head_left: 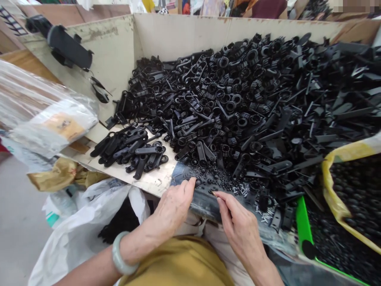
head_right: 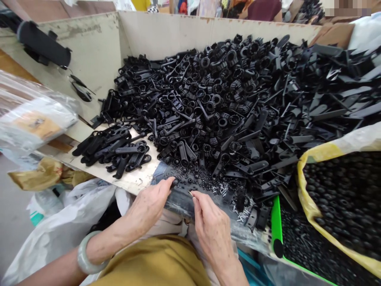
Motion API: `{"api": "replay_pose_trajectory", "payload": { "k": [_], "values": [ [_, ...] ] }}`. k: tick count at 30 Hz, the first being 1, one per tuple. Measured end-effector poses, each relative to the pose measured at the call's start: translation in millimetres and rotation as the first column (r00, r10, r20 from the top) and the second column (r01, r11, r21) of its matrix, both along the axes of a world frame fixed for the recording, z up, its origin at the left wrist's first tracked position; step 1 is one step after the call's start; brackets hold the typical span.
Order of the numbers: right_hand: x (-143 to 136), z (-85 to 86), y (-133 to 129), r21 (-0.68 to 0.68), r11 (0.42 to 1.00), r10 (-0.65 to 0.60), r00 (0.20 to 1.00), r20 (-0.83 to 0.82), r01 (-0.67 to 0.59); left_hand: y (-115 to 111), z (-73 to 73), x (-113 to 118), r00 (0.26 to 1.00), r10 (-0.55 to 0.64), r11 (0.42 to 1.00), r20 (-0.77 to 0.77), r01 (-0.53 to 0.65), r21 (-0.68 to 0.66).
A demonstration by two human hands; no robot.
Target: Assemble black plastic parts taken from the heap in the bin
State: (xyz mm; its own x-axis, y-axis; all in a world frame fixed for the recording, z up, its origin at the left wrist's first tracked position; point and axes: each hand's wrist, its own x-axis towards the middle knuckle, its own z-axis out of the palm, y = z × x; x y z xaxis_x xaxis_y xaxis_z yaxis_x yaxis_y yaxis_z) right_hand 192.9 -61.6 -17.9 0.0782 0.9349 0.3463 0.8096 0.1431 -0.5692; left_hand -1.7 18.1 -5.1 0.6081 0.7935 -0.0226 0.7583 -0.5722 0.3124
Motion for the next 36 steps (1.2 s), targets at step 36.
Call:
{"api": "replay_pose_trajectory", "payload": {
  "k": [36],
  "values": [
    [-30, 1.6, 38, -0.114, 0.989, 0.06, 0.963, -0.264, -0.093, -6, 3.7, -16, 0.778, 0.489, 0.851, 0.394, -0.327, -0.41]
  ]
}}
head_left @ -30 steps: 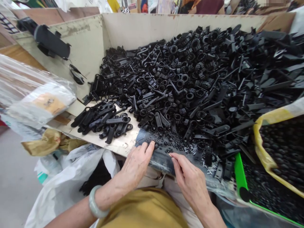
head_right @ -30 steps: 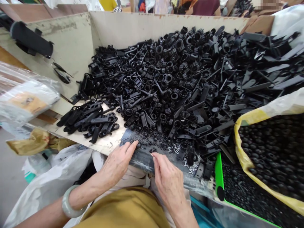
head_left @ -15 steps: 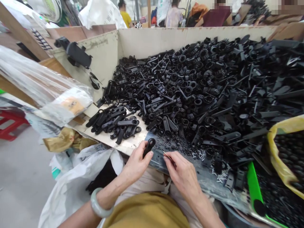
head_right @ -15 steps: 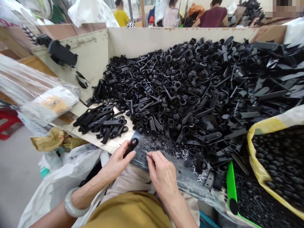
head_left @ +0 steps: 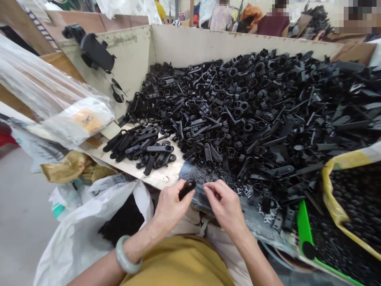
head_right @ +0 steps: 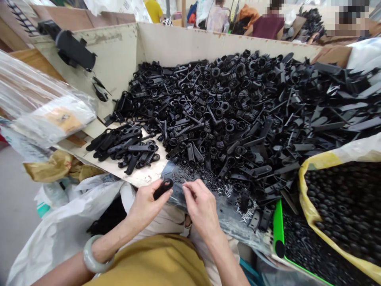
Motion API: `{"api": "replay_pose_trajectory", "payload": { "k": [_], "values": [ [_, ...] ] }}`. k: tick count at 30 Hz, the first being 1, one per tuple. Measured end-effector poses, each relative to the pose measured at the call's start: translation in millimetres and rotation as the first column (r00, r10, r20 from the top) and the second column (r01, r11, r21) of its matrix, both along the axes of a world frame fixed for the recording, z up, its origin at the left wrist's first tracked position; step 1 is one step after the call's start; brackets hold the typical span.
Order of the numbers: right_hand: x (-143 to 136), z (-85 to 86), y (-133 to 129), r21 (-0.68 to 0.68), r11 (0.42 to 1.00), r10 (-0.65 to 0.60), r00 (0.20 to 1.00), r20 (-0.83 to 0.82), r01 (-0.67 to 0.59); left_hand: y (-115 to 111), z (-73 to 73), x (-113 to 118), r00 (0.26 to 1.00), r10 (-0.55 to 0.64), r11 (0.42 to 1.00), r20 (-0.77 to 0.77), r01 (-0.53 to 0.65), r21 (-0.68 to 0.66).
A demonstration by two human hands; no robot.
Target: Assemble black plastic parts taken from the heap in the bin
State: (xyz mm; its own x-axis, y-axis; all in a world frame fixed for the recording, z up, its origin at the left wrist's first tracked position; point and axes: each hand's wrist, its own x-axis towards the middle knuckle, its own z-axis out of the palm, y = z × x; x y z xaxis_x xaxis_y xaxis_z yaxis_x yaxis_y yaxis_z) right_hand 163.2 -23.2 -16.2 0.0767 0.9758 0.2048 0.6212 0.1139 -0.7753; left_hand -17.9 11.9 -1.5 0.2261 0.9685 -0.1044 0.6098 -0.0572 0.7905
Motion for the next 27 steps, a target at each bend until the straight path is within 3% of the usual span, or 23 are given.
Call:
{"api": "replay_pose_trajectory", "payload": {
  "k": [3, 5, 12, 14, 16, 19, 23, 27],
  "values": [
    [11, -0.9, -6, -0.083, 0.994, -0.083, 0.97, -0.231, 0.065, -4, -2.8, 11, 0.961, -0.099, 0.982, -0.257, 0.136, 0.13],
    [14, -3.7, -11, -0.151, 0.985, -0.127, 0.928, -0.349, 0.078, -4, -7.6, 17, 0.932, -0.125, 0.957, -0.341, 0.204, 0.206],
    [8, -8.4, -18, -0.33, 0.936, -0.325, 0.674, -0.663, 0.127, 0, -16.5, 22, 0.934, -0.166, 0.941, -0.317, 0.246, 0.231],
    [6, -3.8, -18, -0.358, 0.926, -0.353, 0.603, -0.716, 0.117, 1, -11.4, 21, 0.977, -0.143, 0.973, -0.16, 0.168, 0.157],
    [3, 2.9, -17, -0.367, 0.926, -0.354, 0.535, -0.767, 0.087, 1, -3.5, 21, 0.985, -0.074, 0.997, 0.156, 0.077, -0.015],
    [-2, 13.3, -17, -0.355, 0.935, -0.326, 0.461, -0.825, 0.024, -1, 10.1, 23, 0.849, 0.101, 0.959, 0.519, 0.057, -0.279],
    [-6, 20.9, -17, -0.323, 0.946, -0.283, 0.437, -0.854, -0.017, -5, 23.2, 27, 0.747, 0.24, 0.899, 0.62, 0.071, -0.433],
    [-6, 23.7, -17, -0.32, 0.946, -0.267, 0.446, -0.854, -0.045, -8, 25.7, 30, 0.712, 0.282, 0.884, 0.644, 0.069, -0.463]
  ]
}}
